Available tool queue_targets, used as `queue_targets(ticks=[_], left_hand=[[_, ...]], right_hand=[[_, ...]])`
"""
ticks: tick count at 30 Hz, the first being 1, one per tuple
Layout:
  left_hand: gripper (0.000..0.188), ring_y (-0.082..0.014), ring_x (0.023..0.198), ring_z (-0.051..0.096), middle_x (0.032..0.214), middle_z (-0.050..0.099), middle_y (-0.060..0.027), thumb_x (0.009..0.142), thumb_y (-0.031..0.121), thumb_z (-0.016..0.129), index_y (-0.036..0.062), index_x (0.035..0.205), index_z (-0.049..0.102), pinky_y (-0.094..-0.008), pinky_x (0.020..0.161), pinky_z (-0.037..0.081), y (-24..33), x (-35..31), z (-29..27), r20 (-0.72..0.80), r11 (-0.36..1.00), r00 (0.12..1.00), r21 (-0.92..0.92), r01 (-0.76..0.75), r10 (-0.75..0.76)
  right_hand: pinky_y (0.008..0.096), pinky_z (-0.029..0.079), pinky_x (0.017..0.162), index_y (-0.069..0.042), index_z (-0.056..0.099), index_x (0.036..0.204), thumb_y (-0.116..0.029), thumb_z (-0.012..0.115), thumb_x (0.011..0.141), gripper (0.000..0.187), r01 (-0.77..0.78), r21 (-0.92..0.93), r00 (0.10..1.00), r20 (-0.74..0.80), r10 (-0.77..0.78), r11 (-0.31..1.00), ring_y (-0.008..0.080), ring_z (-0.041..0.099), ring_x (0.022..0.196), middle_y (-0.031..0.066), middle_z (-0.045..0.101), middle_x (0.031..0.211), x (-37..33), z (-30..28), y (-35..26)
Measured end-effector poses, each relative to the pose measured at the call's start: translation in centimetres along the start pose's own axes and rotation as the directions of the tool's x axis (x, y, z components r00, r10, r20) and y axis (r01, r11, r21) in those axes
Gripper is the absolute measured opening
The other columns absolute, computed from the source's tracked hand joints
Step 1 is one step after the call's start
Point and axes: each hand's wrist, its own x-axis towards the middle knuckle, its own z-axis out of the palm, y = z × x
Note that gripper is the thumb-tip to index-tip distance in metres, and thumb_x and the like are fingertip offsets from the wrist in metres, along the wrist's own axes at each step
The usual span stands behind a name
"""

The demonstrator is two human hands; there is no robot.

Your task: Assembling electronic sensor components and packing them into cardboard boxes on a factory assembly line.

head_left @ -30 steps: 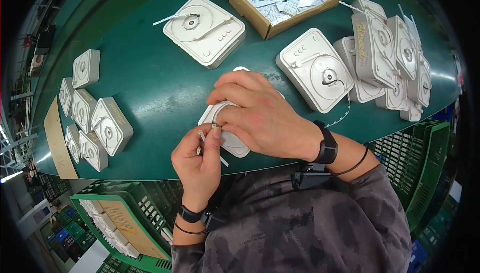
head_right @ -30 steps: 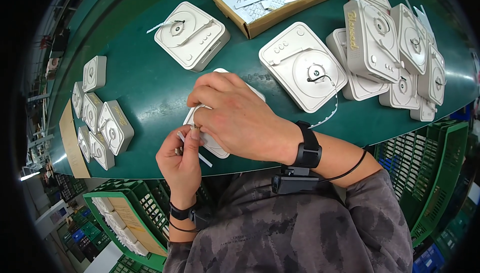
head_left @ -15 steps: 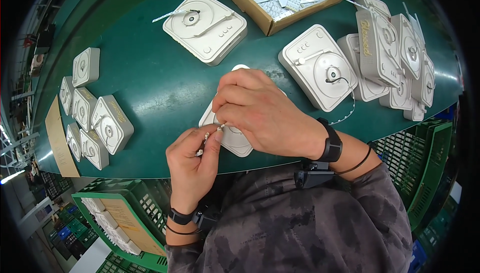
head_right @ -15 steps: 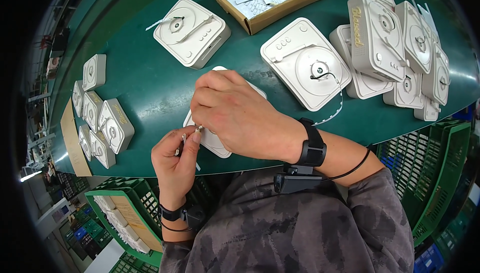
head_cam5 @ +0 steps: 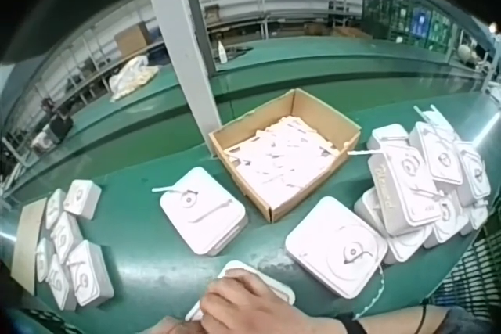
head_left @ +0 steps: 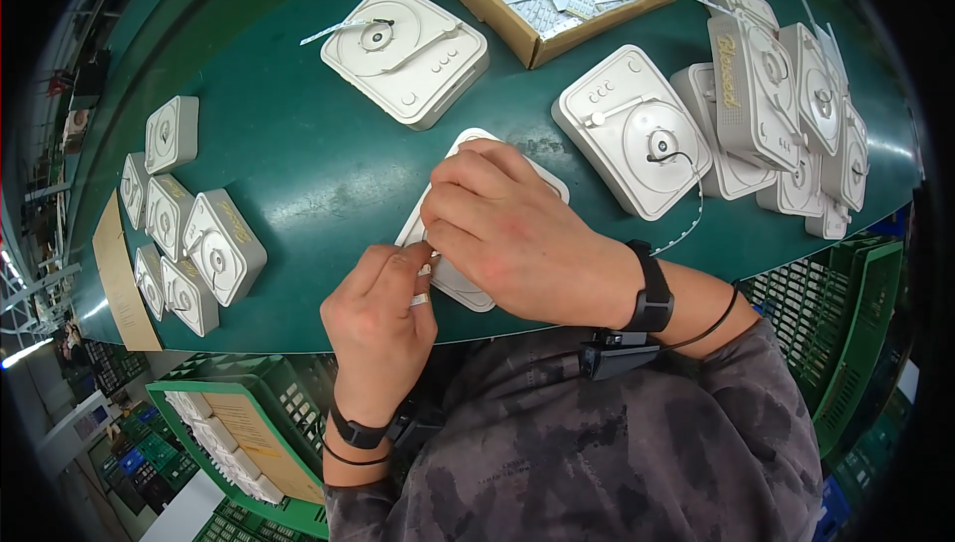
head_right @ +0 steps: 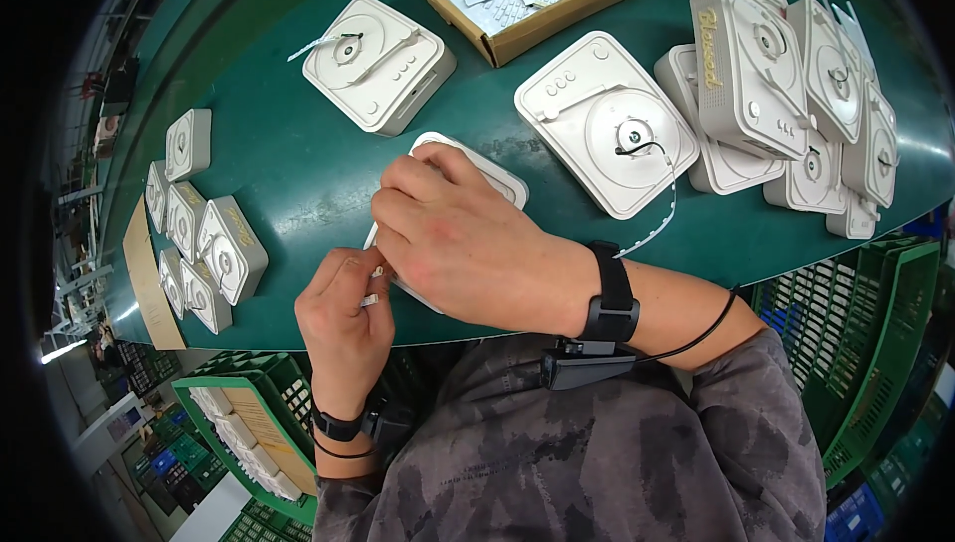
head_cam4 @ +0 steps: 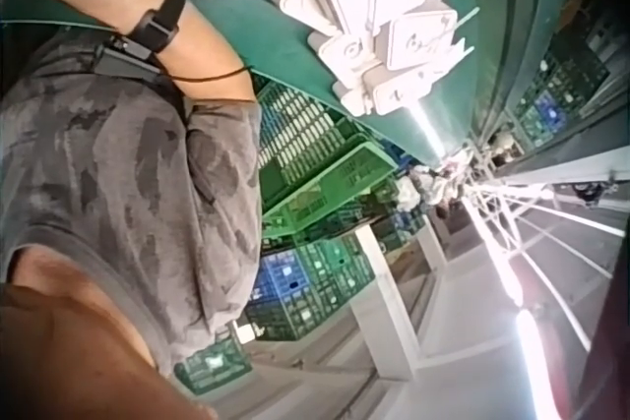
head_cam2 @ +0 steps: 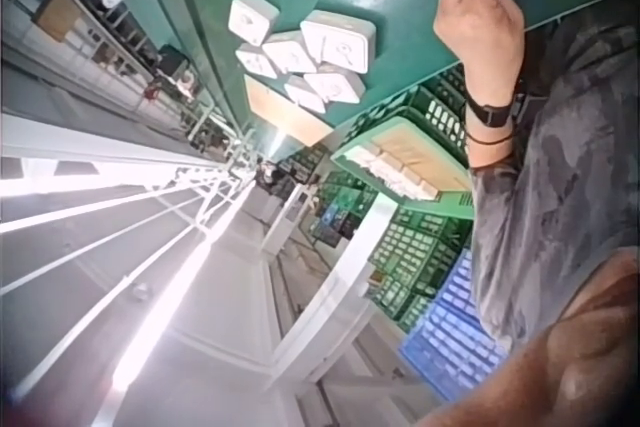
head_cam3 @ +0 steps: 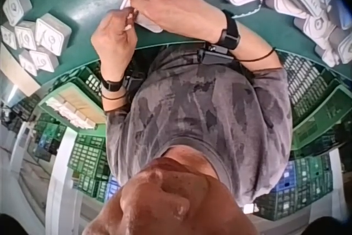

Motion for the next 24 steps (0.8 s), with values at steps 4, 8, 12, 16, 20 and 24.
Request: queue_targets(ticks=[4, 8, 12, 16, 20, 24], left_hand=[[0.024, -0.0295, 0.067, 0.064, 0.085, 0.065, -0.0100, 0.076, -0.008, 0.063, 0.0043, 0.096, 0.067, -0.0355, 0.058, 0.051, -0.3, 0.0, 0.3, -0.015, 0.999, 0.999, -0.001, -0.032, 0.032], [0.025, -0.0292, 0.067, 0.064, 0.084, 0.064, -0.0096, 0.075, -0.008, 0.063, 0.0047, 0.097, 0.066, -0.0360, 0.058, 0.051, -0.8, -0.2, 0.6, -0.036, 0.997, 0.998, -0.055, -0.045, 0.043], [0.026, -0.0292, 0.066, 0.063, 0.084, 0.064, -0.0096, 0.075, -0.008, 0.063, 0.0051, 0.097, 0.066, -0.0357, 0.057, 0.051, -0.4, -0.2, 0.5, -0.029, 0.998, 0.998, 0.006, -0.060, 0.060], [0.026, -0.0286, 0.066, 0.063, 0.084, 0.063, -0.0092, 0.075, -0.008, 0.063, 0.0049, 0.097, 0.066, -0.0353, 0.057, 0.051, -0.4, -0.2, 0.6, -0.036, 0.994, 0.996, 0.071, -0.080, 0.083], [0.029, -0.0278, 0.065, 0.063, 0.083, 0.063, -0.0098, 0.074, -0.011, 0.063, 0.0044, 0.098, 0.066, -0.0346, 0.057, 0.051, -0.7, -0.4, 1.3, -0.097, 0.995, 0.993, -0.063, -0.073, 0.067], [0.030, -0.0276, 0.064, 0.063, 0.083, 0.063, -0.0106, 0.073, -0.011, 0.063, 0.0042, 0.099, 0.066, -0.0345, 0.057, 0.051, -0.9, -0.6, 2.2, -0.152, 0.996, 0.986, -0.061, -0.071, 0.061]], right_hand=[[0.0482, 0.041, 0.104, 0.000, 0.063, 0.090, -0.009, 0.062, 0.078, 0.015, 0.007, -0.034, 1.000, -0.022, -0.008, 0.999, 0.0282, 0.055, 0.105, 0.0091, 0.059, 0.099, -0.2, 0.2, -0.1], [0.0487, 0.041, 0.105, 0.000, 0.063, 0.089, -0.010, 0.061, 0.078, 0.015, 0.007, -0.032, 1.000, -0.004, -0.007, 0.999, 0.0281, 0.055, 0.105, 0.0095, 0.059, 0.099, -0.3, 0.1, -0.1], [0.0483, 0.041, 0.104, 0.000, 0.063, 0.089, -0.010, 0.061, 0.078, 0.015, 0.022, -0.070, 1.000, 0.017, -0.021, 0.997, 0.0280, 0.055, 0.104, 0.0095, 0.059, 0.098, -0.2, 0.1, -0.2], [0.0476, 0.041, 0.104, 0.000, 0.062, 0.088, -0.009, 0.061, 0.078, 0.014, 0.014, -0.063, 0.999, 0.047, -0.011, 0.998, 0.0280, 0.056, 0.103, 0.0098, 0.059, 0.097, -0.1, 0.1, -0.3], [0.0477, 0.041, 0.105, 0.000, 0.061, 0.087, -0.009, 0.061, 0.077, 0.014, -0.023, -0.010, 0.999, -0.038, 0.023, 1.000, 0.0285, 0.056, 0.102, 0.0104, 0.059, 0.097, -0.3, 0.5, -0.1], [0.0486, 0.042, 0.104, 0.000, 0.060, 0.087, -0.009, 0.061, 0.075, 0.015, -0.045, -0.032, 0.996, -0.081, 0.042, 0.998, 0.0293, 0.056, 0.101, 0.0119, 0.058, 0.096, -0.4, 1.0, -0.3]])
